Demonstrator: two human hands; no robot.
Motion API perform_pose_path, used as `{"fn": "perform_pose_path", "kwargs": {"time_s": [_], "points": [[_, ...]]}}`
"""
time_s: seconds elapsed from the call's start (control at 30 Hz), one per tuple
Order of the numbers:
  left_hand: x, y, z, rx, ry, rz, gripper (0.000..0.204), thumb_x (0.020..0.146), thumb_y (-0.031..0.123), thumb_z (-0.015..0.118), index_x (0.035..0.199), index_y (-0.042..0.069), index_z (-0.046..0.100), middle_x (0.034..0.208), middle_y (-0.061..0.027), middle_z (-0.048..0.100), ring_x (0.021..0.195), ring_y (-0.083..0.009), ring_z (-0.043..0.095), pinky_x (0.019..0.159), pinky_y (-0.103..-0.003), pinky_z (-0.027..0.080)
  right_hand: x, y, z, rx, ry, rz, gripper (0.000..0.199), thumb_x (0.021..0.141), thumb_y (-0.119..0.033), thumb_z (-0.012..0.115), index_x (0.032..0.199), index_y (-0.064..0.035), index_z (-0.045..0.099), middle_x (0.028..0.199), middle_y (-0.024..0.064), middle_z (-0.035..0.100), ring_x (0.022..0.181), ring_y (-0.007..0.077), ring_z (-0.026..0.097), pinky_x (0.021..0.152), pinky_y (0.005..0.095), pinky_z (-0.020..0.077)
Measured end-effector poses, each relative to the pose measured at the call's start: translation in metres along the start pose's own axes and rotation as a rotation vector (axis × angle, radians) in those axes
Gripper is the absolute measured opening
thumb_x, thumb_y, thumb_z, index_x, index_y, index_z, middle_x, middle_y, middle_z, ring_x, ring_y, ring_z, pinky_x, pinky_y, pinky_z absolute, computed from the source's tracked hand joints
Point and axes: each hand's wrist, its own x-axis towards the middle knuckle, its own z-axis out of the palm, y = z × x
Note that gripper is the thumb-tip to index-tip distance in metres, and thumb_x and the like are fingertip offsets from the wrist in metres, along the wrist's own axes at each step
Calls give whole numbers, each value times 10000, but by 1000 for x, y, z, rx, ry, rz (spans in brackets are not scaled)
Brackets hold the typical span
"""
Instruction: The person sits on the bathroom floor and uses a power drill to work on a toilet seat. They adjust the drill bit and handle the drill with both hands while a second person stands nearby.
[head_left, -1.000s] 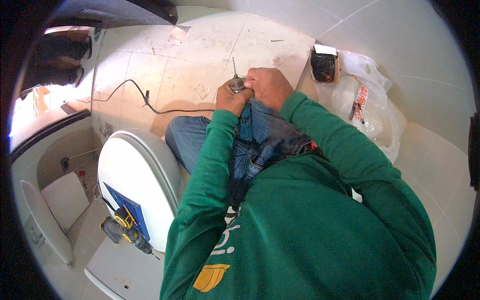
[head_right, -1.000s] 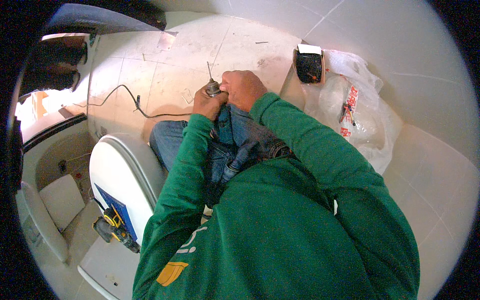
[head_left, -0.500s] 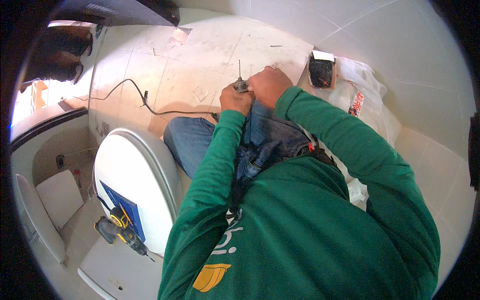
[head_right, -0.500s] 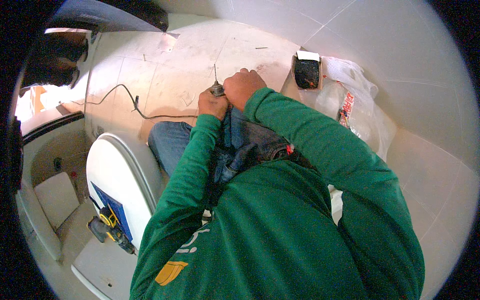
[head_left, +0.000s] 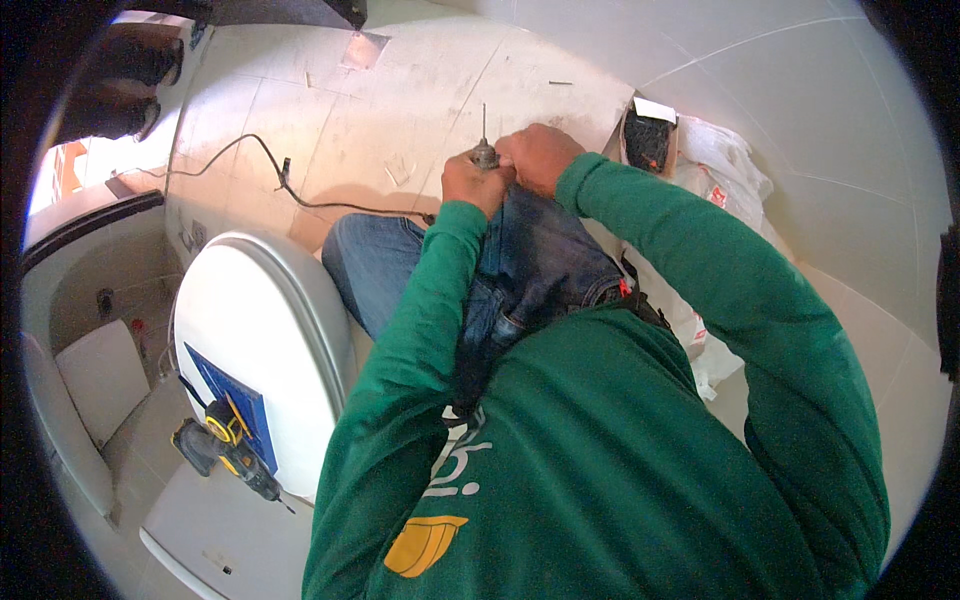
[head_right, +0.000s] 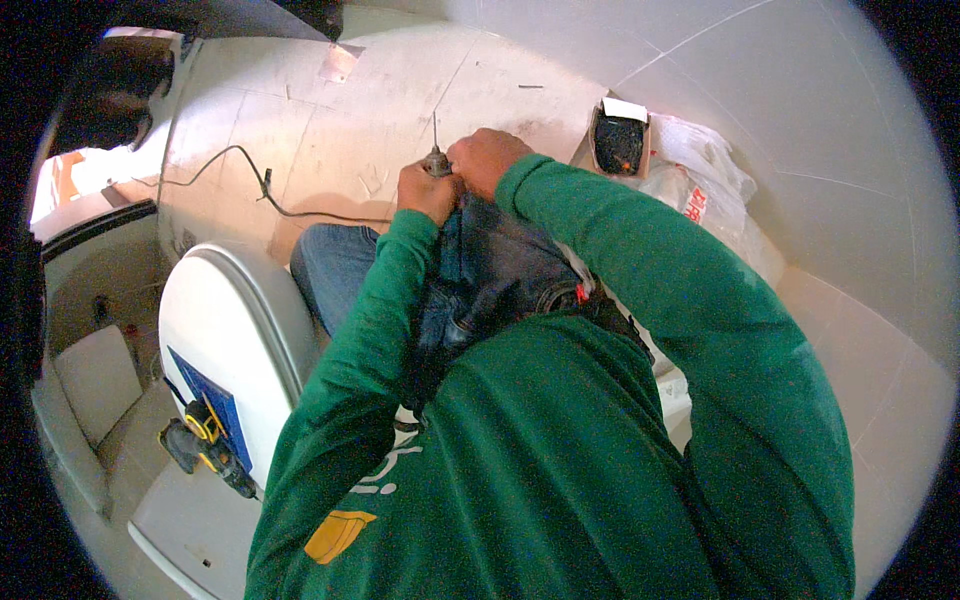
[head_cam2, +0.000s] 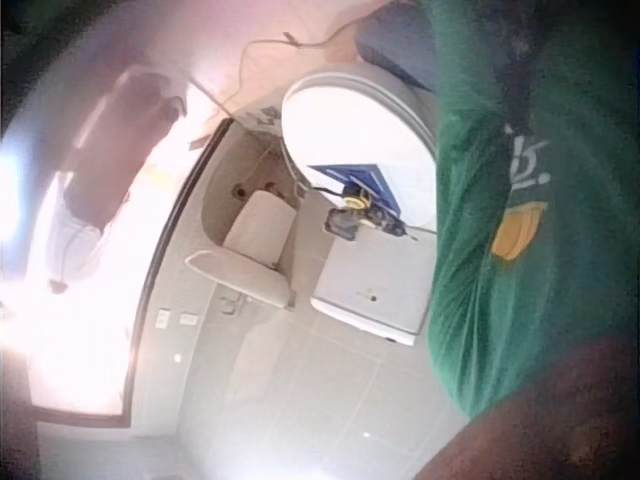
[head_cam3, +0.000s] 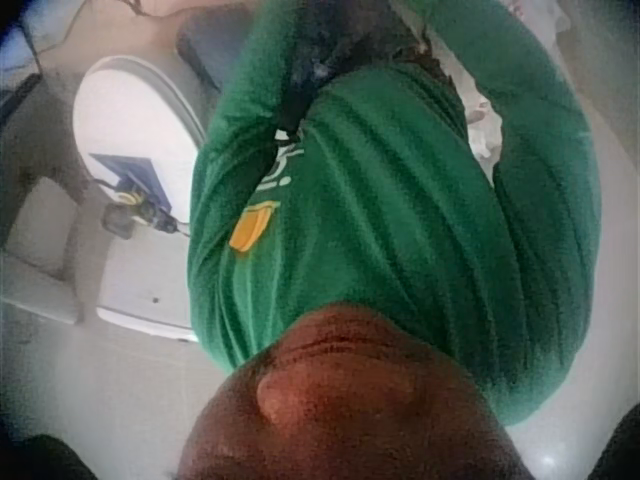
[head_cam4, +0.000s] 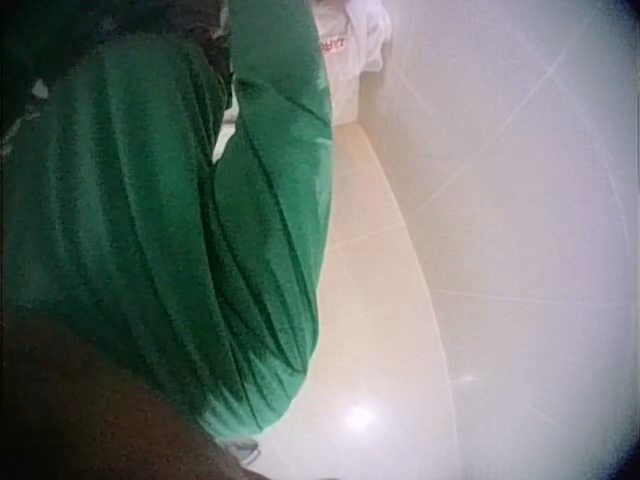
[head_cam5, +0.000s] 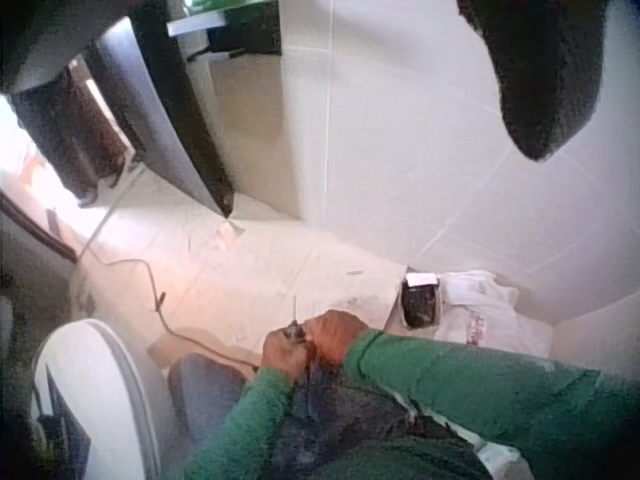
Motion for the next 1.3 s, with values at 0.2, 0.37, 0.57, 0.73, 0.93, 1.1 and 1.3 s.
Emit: {"fn": "perform_pose_path", "kwargs": {"time_s": [0.2,0.37,0.57,0.73,0.93,1.1,1.3], "points": [[2,-6,1,-149,-43,-39,258,841,232,767,801,-12,695,623,-78,650,532,-146,604,521,-328,489,6,8,0,-16,-51,-99,119,799,-95,650,904,-45,625,855,226,680,868,442,666,754,525,522],[6,-14,0,-194,-65,-15,231,832,212,773,828,-9,706,631,-62,653,533,-136,602,513,-325,485,13,4,-5,16,-133,-79,99,799,-93,644,886,-46,636,869,227,681,873,448,662,757,520,521],[-2,-22,-2,-295,-88,-103,218,836,209,763,887,-1,727,680,-68,673,570,-138,622,539,-323,502,21,2,0,-14,-168,-160,115,780,-109,667,876,-46,654,880,218,686,856,443,668,743,522,526],[0,-12,-10,-32,-141,-69,211,825,168,755,966,15,723,706,-71,684,589,-140,630,559,-326,519,11,8,-6,101,-221,-168,154,750,-184,710,848,-65,696,845,203,695,826,420,685,749,514,541],[-16,2,-5,-107,-15,133,135,799,85,743,863,-3,664,711,-67,674,591,-135,616,553,-315,498,-1,-18,-8,-77,-45,-22,246,774,-289,664,798,-46,697,801,213,696,795,422,696,721,524,558],[-17,-23,0,-187,0,39,160,792,52,745,756,15,593,675,-35,629,560,-124,576,530,-306,475,-31,5,8,-12,300,-107,169,820,-222,602,818,-65,666,813,173,690,799,404,680,742,525,542],[-29,-16,-4,-320,69,13,172,796,11,733,746,29,569,659,-37,607,550,-122,565,524,-283,462,-104,131,55,224,181,650,247,881,-286,609,819,-54,671,847,199,676,855,414,668,804,537,531]]}}
